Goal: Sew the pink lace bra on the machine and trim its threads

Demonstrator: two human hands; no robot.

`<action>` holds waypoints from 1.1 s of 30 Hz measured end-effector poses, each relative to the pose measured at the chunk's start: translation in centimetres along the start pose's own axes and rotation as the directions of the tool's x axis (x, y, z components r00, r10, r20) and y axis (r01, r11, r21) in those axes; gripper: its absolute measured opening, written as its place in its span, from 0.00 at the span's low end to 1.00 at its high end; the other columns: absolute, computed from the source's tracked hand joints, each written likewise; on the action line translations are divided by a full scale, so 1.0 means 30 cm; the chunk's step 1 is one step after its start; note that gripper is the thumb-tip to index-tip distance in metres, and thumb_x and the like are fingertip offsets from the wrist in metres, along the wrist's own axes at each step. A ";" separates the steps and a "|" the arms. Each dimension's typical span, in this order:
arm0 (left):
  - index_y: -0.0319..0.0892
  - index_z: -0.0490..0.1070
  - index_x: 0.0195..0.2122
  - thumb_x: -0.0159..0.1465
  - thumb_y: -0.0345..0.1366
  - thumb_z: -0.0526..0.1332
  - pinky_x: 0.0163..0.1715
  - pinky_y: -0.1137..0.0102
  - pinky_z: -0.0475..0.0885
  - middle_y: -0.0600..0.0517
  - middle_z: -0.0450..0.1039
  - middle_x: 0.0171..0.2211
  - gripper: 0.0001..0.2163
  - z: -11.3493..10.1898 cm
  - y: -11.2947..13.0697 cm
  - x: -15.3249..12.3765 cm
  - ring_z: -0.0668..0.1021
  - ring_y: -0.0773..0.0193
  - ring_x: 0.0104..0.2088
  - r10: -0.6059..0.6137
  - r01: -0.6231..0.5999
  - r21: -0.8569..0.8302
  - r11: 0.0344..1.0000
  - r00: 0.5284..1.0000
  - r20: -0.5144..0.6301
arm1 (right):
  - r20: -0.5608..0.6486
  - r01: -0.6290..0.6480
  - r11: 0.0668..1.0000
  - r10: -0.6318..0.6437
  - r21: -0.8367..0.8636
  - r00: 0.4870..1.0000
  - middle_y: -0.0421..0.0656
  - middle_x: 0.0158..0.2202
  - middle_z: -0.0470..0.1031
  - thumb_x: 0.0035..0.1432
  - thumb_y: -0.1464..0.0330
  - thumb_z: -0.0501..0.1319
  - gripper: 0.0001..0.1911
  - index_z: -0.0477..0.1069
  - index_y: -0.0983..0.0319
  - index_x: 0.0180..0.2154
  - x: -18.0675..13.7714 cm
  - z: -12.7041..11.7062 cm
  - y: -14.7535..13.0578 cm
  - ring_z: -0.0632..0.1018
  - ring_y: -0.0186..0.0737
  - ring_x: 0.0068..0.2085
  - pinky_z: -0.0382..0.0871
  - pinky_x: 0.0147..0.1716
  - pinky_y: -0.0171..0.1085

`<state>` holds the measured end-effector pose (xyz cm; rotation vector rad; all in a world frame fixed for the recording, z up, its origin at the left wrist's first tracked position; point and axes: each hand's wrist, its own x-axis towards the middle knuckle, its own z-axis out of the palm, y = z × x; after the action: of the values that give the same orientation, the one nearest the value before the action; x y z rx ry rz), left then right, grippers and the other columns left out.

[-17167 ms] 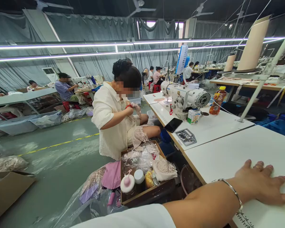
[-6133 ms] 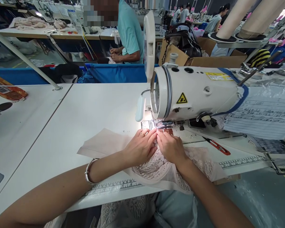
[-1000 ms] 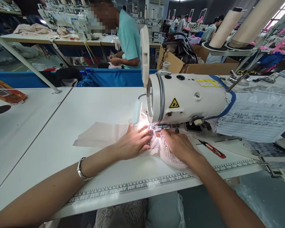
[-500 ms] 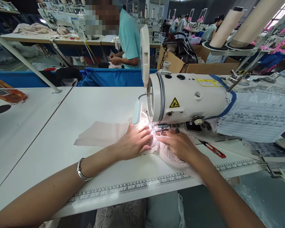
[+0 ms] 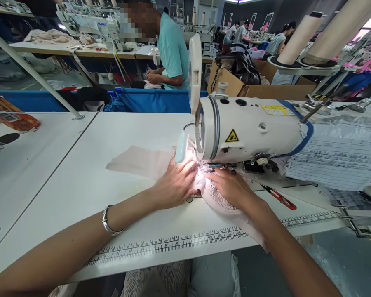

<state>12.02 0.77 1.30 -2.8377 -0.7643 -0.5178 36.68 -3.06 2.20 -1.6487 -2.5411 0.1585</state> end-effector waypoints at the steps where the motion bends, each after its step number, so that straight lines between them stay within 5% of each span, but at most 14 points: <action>1: 0.31 0.68 0.54 0.73 0.39 0.48 0.57 0.47 0.61 0.34 0.67 0.58 0.18 0.002 0.005 -0.002 0.71 0.46 0.55 0.026 -0.026 0.005 1.000 1.000 0.004 | -0.006 0.010 1.000 -0.010 0.016 1.000 0.43 0.48 0.72 0.65 0.77 0.47 0.27 0.72 0.53 0.59 -0.003 0.001 0.002 0.76 0.44 0.43 0.71 0.34 0.35; 3: 0.33 0.70 0.48 0.69 0.28 0.49 0.45 0.58 0.68 0.38 0.72 0.49 0.13 0.008 0.011 -0.004 0.74 0.53 0.45 0.082 -0.081 -0.019 0.997 0.995 0.053 | -0.023 0.030 0.999 -0.030 0.041 0.999 0.45 0.50 0.72 0.62 0.79 0.46 0.30 0.71 0.56 0.59 -0.009 0.004 0.008 0.76 0.44 0.44 0.71 0.36 0.36; 6: 0.36 0.71 0.41 0.66 0.22 0.51 0.34 0.66 0.65 0.44 0.74 0.40 0.10 0.019 0.008 0.001 0.72 0.60 0.35 0.122 -0.116 -0.061 0.991 0.988 0.096 | -0.056 0.049 0.996 -0.045 0.069 0.997 0.45 0.49 0.72 0.62 0.79 0.46 0.29 0.72 0.57 0.58 -0.016 0.007 0.014 0.76 0.44 0.43 0.71 0.36 0.35; 27: 0.41 0.74 0.42 0.69 0.23 0.48 0.32 0.66 0.63 0.48 0.77 0.36 0.15 0.082 -0.081 0.018 0.68 0.62 0.31 -0.004 -0.014 -0.231 0.973 0.997 -0.078 | -0.135 0.064 0.993 -0.051 0.096 0.989 0.43 0.43 0.73 0.65 0.74 0.52 0.19 0.73 0.56 0.53 -0.020 0.005 -0.017 0.75 0.41 0.35 0.67 0.31 0.33; 33: 0.40 0.74 0.40 0.66 0.19 0.50 0.33 0.66 0.64 0.48 0.78 0.38 0.16 0.083 -0.089 0.020 0.68 0.61 0.33 -0.005 -0.008 -0.194 0.981 0.998 -0.064 | -0.075 -0.167 0.978 0.177 0.125 0.981 0.41 0.38 0.74 0.66 0.68 0.52 0.08 0.69 0.58 0.40 -0.005 -0.018 -0.037 0.76 0.43 0.33 0.62 0.27 0.34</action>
<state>11.86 3.92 -0.62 -2.9811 -0.7372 -0.7170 35.82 -3.62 2.88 -1.7875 -2.2795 0.2422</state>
